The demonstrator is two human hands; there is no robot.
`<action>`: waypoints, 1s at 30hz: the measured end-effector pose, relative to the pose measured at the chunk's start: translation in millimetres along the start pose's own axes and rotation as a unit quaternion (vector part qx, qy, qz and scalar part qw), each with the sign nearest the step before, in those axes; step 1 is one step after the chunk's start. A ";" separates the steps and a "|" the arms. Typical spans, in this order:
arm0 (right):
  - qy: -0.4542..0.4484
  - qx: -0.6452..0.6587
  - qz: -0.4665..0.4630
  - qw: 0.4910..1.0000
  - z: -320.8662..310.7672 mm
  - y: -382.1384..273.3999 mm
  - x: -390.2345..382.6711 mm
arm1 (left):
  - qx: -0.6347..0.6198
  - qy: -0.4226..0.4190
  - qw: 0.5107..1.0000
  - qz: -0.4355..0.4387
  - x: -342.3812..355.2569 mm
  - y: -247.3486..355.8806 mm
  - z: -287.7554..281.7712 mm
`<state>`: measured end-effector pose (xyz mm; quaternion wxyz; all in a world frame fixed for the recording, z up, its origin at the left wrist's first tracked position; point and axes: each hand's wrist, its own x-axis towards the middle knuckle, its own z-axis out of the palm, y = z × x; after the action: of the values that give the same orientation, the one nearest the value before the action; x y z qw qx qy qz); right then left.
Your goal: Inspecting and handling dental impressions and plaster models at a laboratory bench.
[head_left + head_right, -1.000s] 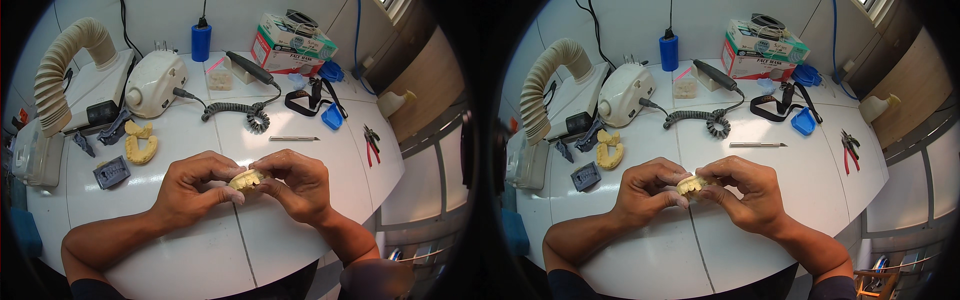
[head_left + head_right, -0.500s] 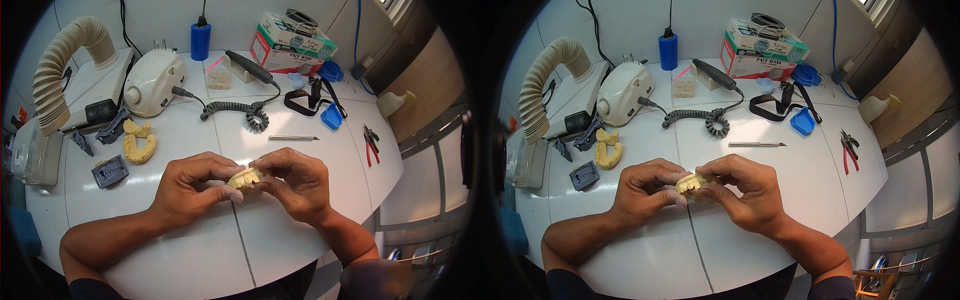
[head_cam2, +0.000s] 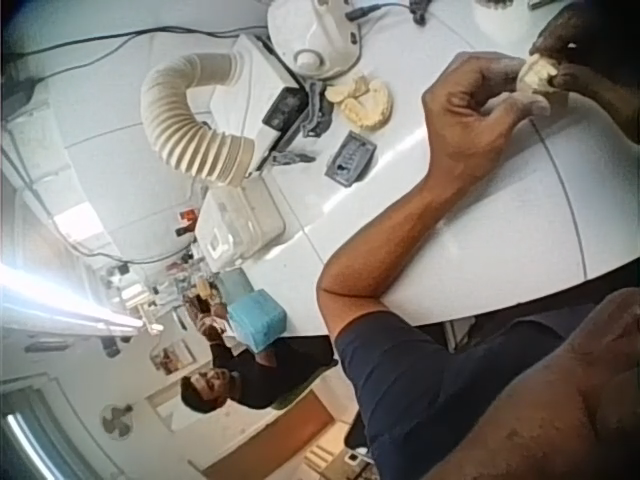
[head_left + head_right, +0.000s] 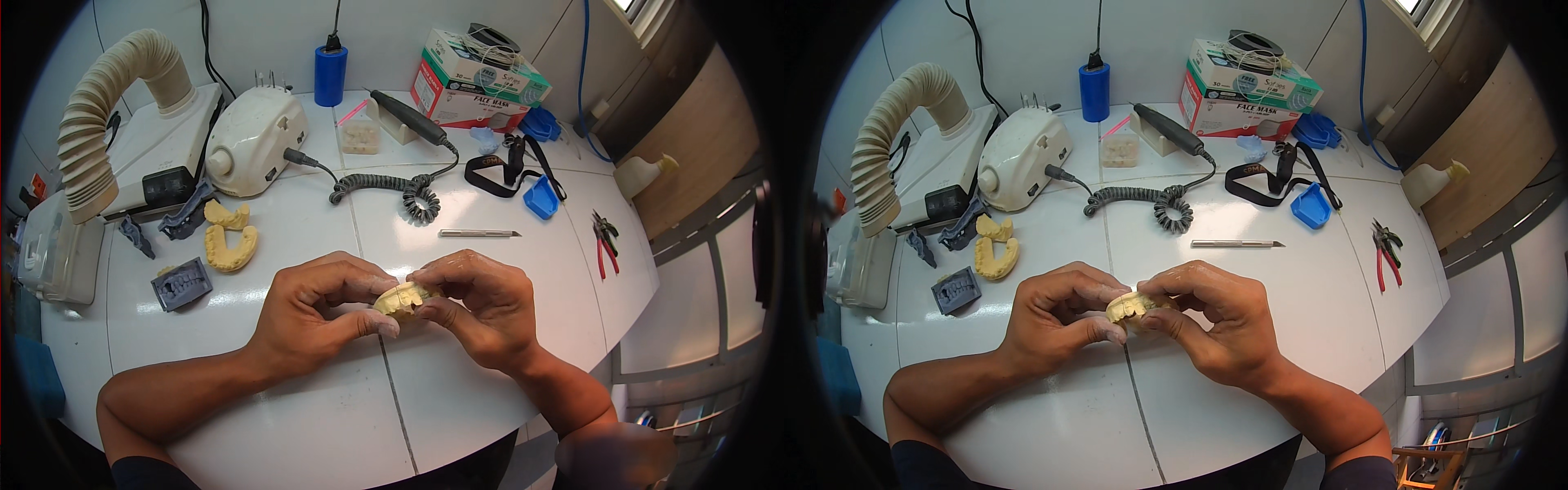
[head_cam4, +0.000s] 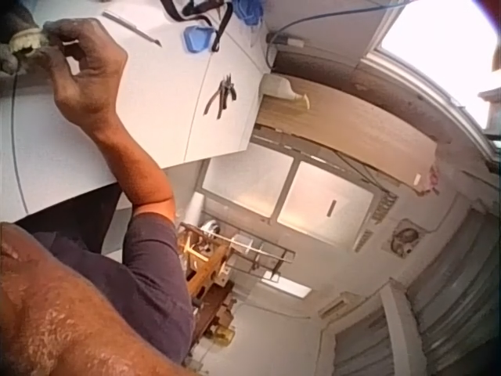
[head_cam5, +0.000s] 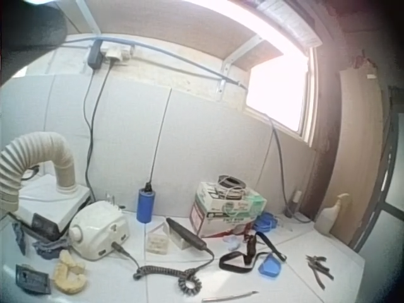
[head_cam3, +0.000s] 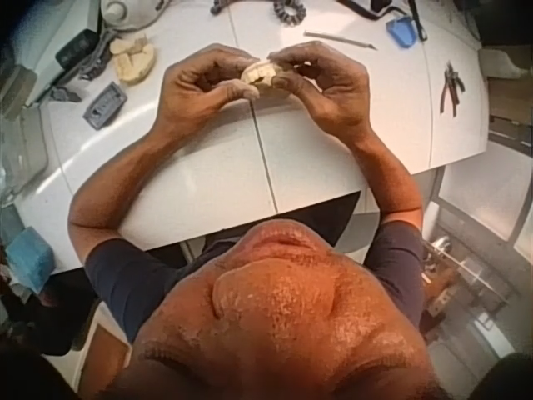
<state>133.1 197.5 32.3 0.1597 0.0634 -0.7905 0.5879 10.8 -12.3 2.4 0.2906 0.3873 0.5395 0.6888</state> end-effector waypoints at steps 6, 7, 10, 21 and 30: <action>-0.004 0.001 0.000 1.000 -0.6 0.3 0.8 | -0.013 0.015 1.000 -0.014 0.0 1.3 1.6; -0.006 0.002 -0.001 1.000 -0.9 0.7 0.7 | -0.014 0.012 1.000 -0.008 0.3 0.4 1.4; -0.003 0.003 -0.001 1.000 -0.3 -0.3 1.0 | -0.011 0.012 1.000 0.004 0.5 -1.2 1.1; -0.047 -0.039 -0.030 0.998 -8.9 -1.7 7.4 | 0.130 -0.011 0.986 0.104 -1.1 1.7 -1.4; -0.097 -0.063 -0.074 0.991 -15.3 -7.6 11.3 | 0.293 0.003 0.935 0.198 -4.8 10.7 2.6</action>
<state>127.4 210.7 46.9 0.1295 0.1684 -0.8306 0.5148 15.7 -17.5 12.0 0.0207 0.5523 0.6307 0.5447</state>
